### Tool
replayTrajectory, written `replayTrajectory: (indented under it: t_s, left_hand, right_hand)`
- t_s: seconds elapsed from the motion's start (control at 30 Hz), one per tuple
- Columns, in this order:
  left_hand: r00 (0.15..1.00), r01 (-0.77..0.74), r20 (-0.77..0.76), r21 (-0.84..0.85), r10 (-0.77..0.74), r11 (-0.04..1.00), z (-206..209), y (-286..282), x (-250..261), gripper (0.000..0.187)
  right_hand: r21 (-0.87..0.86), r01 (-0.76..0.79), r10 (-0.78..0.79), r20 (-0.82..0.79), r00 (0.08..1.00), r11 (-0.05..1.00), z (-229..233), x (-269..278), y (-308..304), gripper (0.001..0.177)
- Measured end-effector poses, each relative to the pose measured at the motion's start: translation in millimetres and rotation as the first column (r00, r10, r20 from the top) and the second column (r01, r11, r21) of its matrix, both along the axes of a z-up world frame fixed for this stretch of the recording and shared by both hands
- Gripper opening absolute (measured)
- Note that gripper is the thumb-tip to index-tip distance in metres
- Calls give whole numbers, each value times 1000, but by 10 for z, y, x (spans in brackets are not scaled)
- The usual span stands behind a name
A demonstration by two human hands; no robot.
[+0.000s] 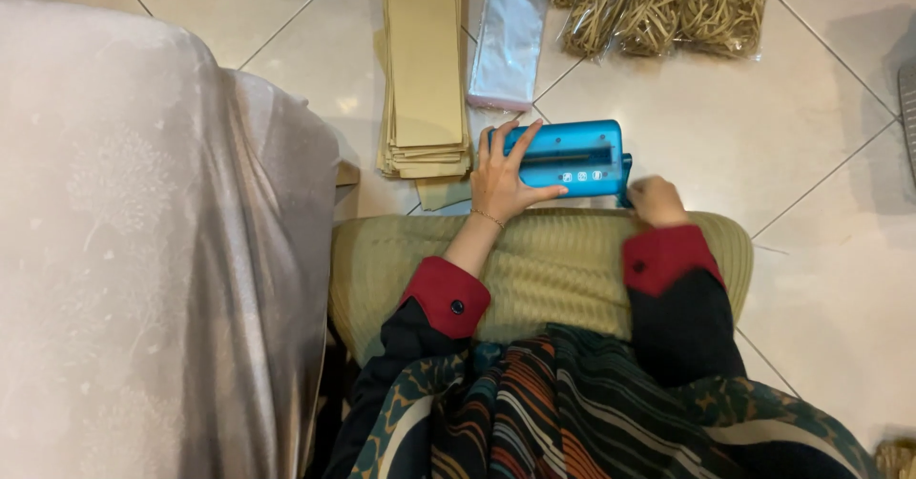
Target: Filling plastic bags with decorative straw and sealing them using a manual bag neck sealer.
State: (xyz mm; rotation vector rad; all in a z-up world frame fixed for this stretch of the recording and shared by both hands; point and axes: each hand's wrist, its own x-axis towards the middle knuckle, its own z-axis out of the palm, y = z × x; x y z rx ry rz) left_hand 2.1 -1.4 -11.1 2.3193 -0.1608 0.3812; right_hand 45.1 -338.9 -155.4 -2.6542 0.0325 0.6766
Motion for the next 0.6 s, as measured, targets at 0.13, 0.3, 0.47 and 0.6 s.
replayTrajectory:
  t_s: [0.13,0.3,0.47,0.6]
  left_hand:
    - [999,17,-44,52,-15,999,43,26,-23,105]
    - [999,34,-39,43,-32,999,38,19,-19,106]
    - [996,37,-81,39,-34,999,-6,26,-7,106]
    - [976,21,-219,45,-11,999,14,179,72,74]
  right_hand:
    - [593,403,-400,-145,905,697,1328,-464,106,23]
    - [834,352,-583,-45,811,425,1461,378,510,23]
    - [533,325,-441,104,891,781,-25,1159,319,50]
    - [623,501,-549,-135,825,601,-46,713,57,65]
